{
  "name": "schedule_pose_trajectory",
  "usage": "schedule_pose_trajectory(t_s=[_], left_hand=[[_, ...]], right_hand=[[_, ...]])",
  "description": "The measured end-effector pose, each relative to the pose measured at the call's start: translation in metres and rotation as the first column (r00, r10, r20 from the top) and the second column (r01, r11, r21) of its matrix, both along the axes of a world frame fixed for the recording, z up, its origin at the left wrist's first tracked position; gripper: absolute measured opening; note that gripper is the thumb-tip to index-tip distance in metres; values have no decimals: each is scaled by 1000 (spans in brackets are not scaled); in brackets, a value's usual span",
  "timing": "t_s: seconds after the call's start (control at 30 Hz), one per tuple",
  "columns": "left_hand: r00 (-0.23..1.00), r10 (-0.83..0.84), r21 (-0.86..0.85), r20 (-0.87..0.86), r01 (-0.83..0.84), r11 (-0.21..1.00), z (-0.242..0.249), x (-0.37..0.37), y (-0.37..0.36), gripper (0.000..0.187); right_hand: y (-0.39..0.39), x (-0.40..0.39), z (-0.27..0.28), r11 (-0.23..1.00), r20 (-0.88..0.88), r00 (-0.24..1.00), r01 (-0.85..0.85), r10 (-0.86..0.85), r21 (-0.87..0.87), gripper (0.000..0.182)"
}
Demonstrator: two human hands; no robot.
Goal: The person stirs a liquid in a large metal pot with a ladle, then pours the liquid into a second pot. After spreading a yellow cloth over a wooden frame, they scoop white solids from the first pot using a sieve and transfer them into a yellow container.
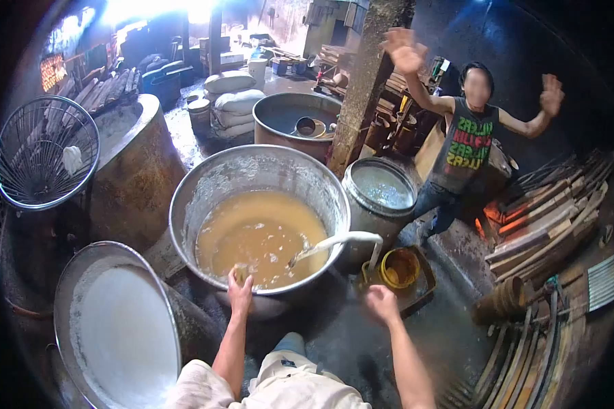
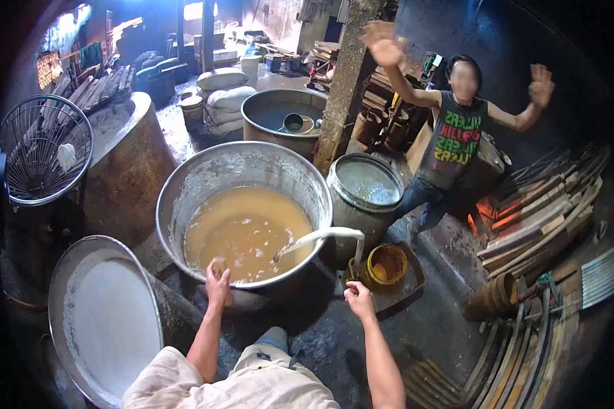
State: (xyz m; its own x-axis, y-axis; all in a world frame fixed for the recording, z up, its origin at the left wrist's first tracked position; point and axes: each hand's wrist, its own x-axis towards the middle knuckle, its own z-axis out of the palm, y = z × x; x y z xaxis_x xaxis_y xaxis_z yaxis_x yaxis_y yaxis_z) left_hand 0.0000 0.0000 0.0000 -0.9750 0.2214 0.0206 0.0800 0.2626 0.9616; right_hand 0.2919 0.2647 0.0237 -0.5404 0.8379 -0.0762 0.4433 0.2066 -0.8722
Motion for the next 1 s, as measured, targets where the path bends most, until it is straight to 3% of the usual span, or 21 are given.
schedule_pose_trajectory(t_s=[0.07,0.1,0.23,0.33,0.43,0.47,0.5,0.57,0.63,0.7,0.73,0.77,0.83,0.87,0.9,0.93,0.97,1.0], left_hand=[[995,90,-64,37,-88,994,-19,39,-29,47],[992,114,-92,-54,-119,989,8,-43,56,45],[984,145,-121,-109,-157,980,8,-19,50,40],[982,187,-90,-17,-188,978,30,-1,60,35],[964,249,-76,-96,-256,964,32,16,68,32],[947,279,-94,-157,-296,951,38,30,72,31],[942,310,-132,-127,-326,936,49,41,77,30],[894,393,-37,-216,-410,911,60,59,86,29],[849,457,-82,-264,-492,867,65,80,87,29],[815,546,-52,-194,-564,824,50,95,85,30],[792,554,-24,-257,-578,816,49,104,89,30],[701,569,-65,-429,-653,755,64,114,104,31],[719,670,117,-186,-661,741,85,135,122,26],[705,673,115,-225,-667,736,81,142,121,24],[693,673,110,-259,-671,734,75,150,119,23],[681,675,170,-283,-658,734,84,159,125,22],[696,676,150,-243,-661,735,82,168,121,21],[690,687,190,-228,-661,726,82,176,122,20]], right_hand=[[-8,11,19,968,65,998,-10,-6,251,26],[93,-76,33,977,-36,999,6,1,215,29],[161,-113,25,804,202,976,-182,79,566,51],[203,-139,11,742,502,852,-430,146,514,67],[237,-160,-19,741,630,708,-601,320,300,41],[245,-161,-31,770,515,761,-580,396,266,27],[255,-160,-39,742,431,775,-604,462,290,27],[267,-156,-24,767,308,827,-555,470,321,25],[293,-137,16,812,227,880,-474,418,340,25],[340,-102,65,808,91,901,-423,425,411,25],[361,-79,96,842,46,898,-427,437,329,28],[389,-53,109,855,14,915,-383,404,350,31],[431,3,128,885,-72,940,-287,334,367,38],[445,32,141,895,-113,948,-236,297,379,40],[487,67,112,970,-127,990,-20,52,240,39],[473,83,142,990,-116,993,15,2,140,40],[516,109,101,976,-238,971,75,-25,203,38],[499,104,112,987,-281,955,129,-97,97,35]])
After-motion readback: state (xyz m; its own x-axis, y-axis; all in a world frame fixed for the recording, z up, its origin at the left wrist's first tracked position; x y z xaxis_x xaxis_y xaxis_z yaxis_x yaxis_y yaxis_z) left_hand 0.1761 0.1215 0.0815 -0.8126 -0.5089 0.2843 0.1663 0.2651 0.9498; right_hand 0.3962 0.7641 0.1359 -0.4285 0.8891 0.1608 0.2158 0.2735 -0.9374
